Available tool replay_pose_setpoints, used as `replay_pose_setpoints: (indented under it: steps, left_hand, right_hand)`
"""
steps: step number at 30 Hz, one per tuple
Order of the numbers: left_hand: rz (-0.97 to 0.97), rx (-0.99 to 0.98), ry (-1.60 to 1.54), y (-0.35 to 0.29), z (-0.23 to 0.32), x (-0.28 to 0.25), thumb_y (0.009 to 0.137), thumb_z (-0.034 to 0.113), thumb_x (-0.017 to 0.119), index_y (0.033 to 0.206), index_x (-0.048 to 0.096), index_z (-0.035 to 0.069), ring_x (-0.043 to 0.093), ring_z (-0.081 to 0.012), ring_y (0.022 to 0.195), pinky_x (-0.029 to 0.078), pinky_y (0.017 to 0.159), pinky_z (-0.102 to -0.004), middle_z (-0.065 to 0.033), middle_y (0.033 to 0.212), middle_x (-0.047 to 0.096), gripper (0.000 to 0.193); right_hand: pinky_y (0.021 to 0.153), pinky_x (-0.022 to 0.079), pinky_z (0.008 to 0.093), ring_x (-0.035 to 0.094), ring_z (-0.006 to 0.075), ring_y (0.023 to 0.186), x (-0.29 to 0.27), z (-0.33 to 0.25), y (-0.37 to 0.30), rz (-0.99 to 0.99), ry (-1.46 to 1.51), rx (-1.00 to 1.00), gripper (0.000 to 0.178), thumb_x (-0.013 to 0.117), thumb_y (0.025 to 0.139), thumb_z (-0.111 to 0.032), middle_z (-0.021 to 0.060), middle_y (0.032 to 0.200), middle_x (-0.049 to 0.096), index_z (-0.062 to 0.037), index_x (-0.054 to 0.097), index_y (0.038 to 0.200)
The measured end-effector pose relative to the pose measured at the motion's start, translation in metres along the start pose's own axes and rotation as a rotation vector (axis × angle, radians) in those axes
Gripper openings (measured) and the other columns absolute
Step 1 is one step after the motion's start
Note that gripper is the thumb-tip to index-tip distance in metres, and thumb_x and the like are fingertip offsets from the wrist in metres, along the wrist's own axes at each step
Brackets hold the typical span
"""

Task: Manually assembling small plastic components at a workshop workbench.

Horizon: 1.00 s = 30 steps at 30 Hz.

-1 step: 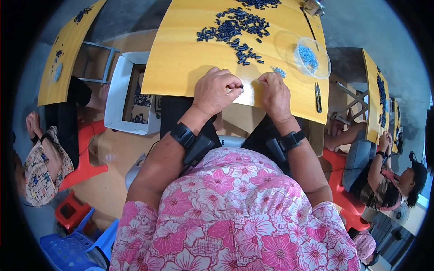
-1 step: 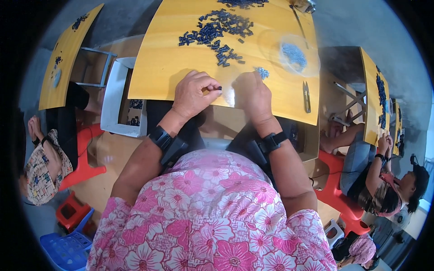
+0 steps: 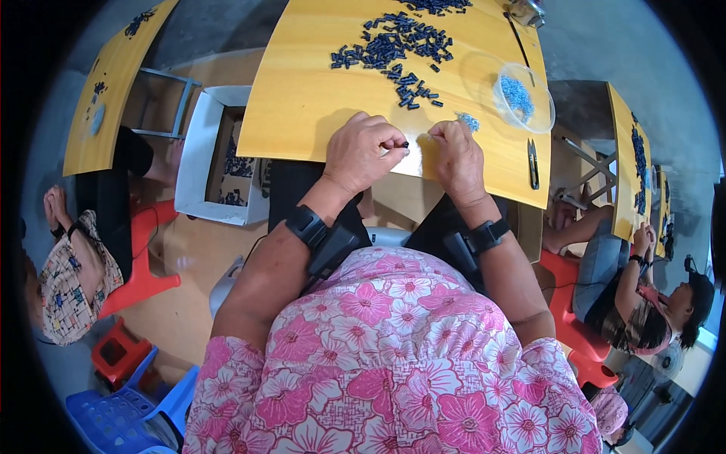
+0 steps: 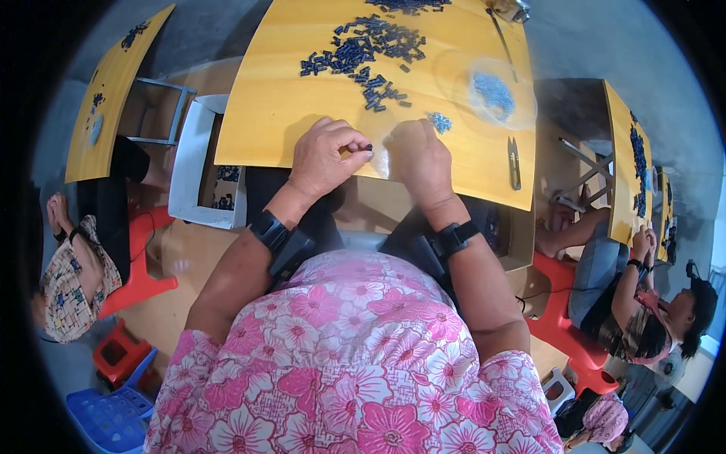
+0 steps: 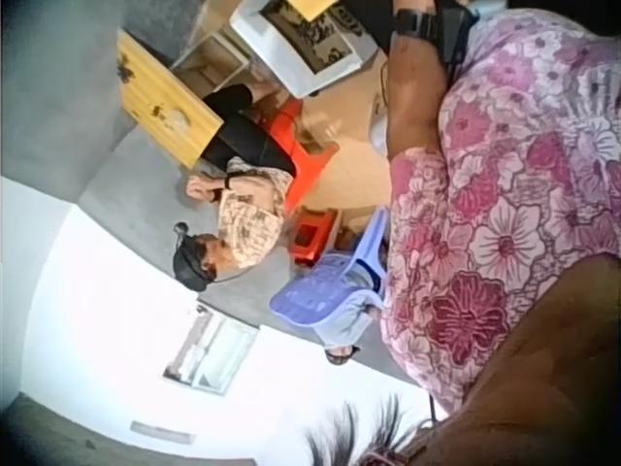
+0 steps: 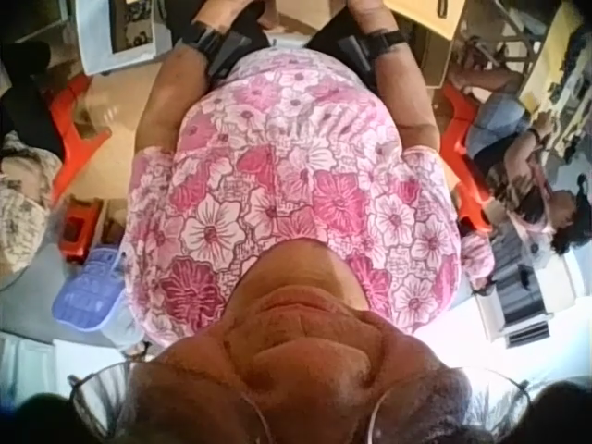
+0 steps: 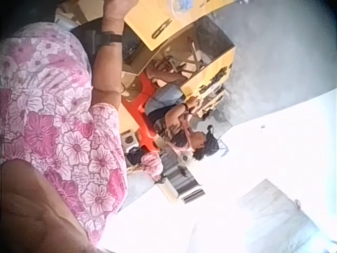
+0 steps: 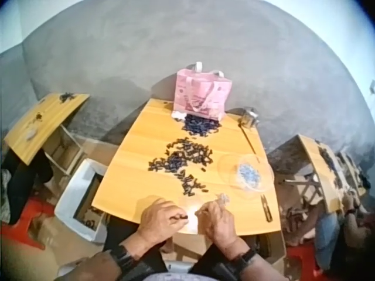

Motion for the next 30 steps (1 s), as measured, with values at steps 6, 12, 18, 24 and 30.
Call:
replay_pose_setpoints:
  steps: [6,12,18,24,30]
  left_hand:
    - [0.018,-0.002,-0.011,0.000,0.000,-0.002,0.069,0.017,0.076,0.074,0.068,0.012,0.058,-0.0230,0.073,0.049,0.065,-0.0360,-0.0007,0.072,0.064,0.011]
    - [-0.008,-0.020,0.013,0.000,-0.001,0.001,0.068,0.017,0.077,0.073,0.068,0.011,0.059,-0.0227,0.074,0.050,0.066,-0.0365,-0.0007,0.072,0.064,0.011]
    - [-0.005,-0.019,0.012,0.001,-0.002,0.001,0.068,0.016,0.077,0.072,0.069,0.011,0.060,-0.0226,0.075,0.050,0.066,-0.0366,-0.0009,0.071,0.064,0.010]
    - [-0.011,-0.034,0.020,0.002,-0.005,0.000,0.068,0.015,0.075,0.072,0.069,0.010,0.060,-0.0235,0.075,0.050,0.066,-0.0373,-0.0016,0.071,0.065,0.009]
    - [-0.013,-0.076,-0.036,0.003,-0.008,-0.002,0.066,0.015,0.072,0.071,0.068,0.009,0.059,-0.0242,0.074,0.050,0.066,-0.0372,-0.0021,0.069,0.065,0.008]
  right_hand:
    - [0.065,0.051,0.0424,0.062,0.0332,0.077,0.025,0.004,0.003,-0.058,0.115,0.039,0.022,0.068,0.079,-0.007,0.0108,0.091,0.059,-0.0108,0.059,0.098]
    - [0.064,0.051,0.0423,0.063,0.0333,0.074,0.030,-0.001,0.003,-0.110,0.095,0.028,0.022,0.067,0.080,-0.006,0.0110,0.091,0.059,-0.0113,0.058,0.099]
    - [0.060,0.052,0.0413,0.063,0.0326,0.071,0.036,-0.002,0.000,-0.140,0.017,-0.027,0.024,0.068,0.078,-0.006,0.0107,0.089,0.057,-0.0122,0.057,0.099]
    - [0.059,0.052,0.0409,0.063,0.0314,0.072,0.033,-0.012,0.003,-0.142,0.018,-0.086,0.026,0.069,0.077,-0.008,0.0108,0.090,0.055,-0.0109,0.055,0.099]
    - [0.060,0.052,0.0405,0.062,0.0304,0.070,0.031,-0.016,0.005,-0.139,-0.015,-0.119,0.027,0.069,0.076,-0.009,0.0109,0.088,0.052,-0.0104,0.055,0.100]
Point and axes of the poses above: each hand's wrist, its own y-axis towards the middle knuckle, its own x-axis out of the palm, z = x × y, the point moved 8 cm from there along y, towards the middle knuckle
